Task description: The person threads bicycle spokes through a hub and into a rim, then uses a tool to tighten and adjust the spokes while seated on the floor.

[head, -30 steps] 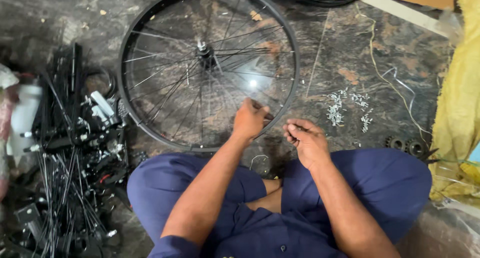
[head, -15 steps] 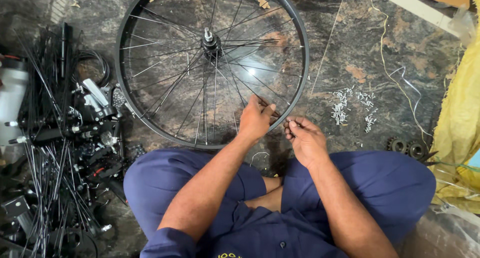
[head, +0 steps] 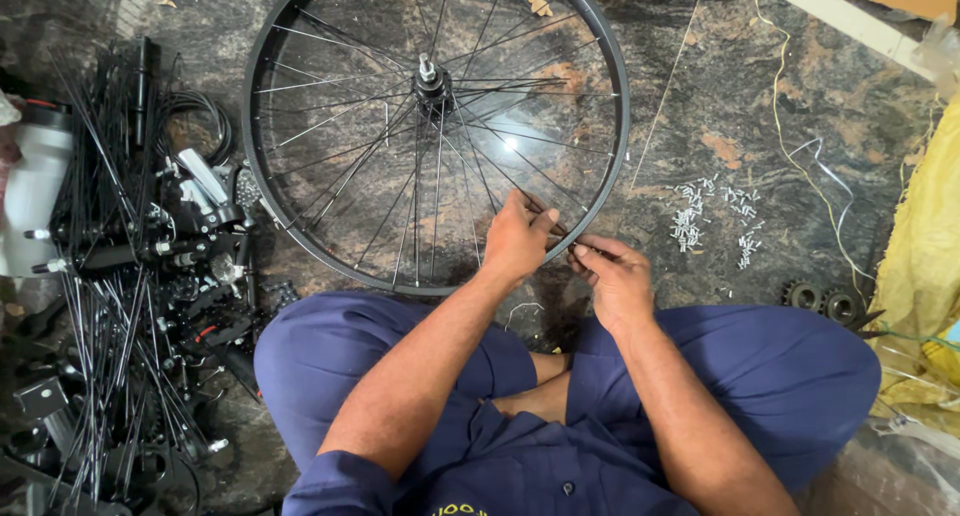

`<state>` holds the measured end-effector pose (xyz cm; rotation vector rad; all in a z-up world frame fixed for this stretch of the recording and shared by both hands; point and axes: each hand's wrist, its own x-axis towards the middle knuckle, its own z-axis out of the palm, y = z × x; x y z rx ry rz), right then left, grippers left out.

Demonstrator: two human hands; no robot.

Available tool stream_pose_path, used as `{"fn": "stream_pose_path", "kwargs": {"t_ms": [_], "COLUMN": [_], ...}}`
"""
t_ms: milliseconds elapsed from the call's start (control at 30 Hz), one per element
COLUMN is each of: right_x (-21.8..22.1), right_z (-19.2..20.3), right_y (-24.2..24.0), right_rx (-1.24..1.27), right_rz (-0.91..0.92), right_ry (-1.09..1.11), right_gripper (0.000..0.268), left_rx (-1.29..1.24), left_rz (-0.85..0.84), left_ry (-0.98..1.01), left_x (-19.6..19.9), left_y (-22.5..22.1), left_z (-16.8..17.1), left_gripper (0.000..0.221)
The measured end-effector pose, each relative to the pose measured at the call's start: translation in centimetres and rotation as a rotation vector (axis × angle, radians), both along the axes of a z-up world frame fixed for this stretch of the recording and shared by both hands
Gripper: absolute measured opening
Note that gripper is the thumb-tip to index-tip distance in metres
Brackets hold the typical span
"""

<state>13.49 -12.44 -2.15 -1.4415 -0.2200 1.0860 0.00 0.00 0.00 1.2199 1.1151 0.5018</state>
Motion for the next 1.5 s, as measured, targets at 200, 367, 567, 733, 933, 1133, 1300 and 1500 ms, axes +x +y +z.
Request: {"fn": "stream_pose_path", "kwargs": {"t_ms": [200,367,567,733,933,1133,1300,1500], "right_x": [-0.6,-1.1,-1.5,-1.7,-1.9,-1.1,-0.4,0.1], "right_z": [-0.9,-1.0,0.0,0.1,0.1,-0.9,-1.4,-2.4], "right_y": [0.0,0.3,0.2,0.4,0.1,-0.2,-0.2,0.3], "right_rx": [-0.066,-0.035,-0.121,-0.161,-0.214,-0.122,0.012,0.162], "right_rz": [0.131,0.115,0.198,0.160,0.163,0.115,0.125,0.147], "right_ry": [-0.301,-0.289,-0.479,-0.526,-0.562,-0.542,0.052,0.262], "right_gripper": [0.010,0.012,0.012,0.011,0.013,0.017,0.021,0.016], "left_rx": [0.018,-0.004,0.044,-0.020,-0.029,-0.075,-0.061,0.480], "left_rz": [0.016,0.013,0.022,0.000,-0.005,0.016,0.011,-0.256], "left_ry": [0.032,0.024,0.068,0.039,0.035,-0.015,-0.037,0.494], "left_x": [0.0,0.0,0.0,-0.2,-0.3,-0.2,-1.2,-3.5], "left_y": [-0.2,-0.5,-0.7,-0.7,-0.5,-0.7,-0.4,0.3], "left_z": [-0.2,-0.2,0.0,0.4,0.5,0.0,0.9,6.9], "left_gripper": [0.024,0.025,0.025,0.024,0.025,0.024,0.025,0.023]}}
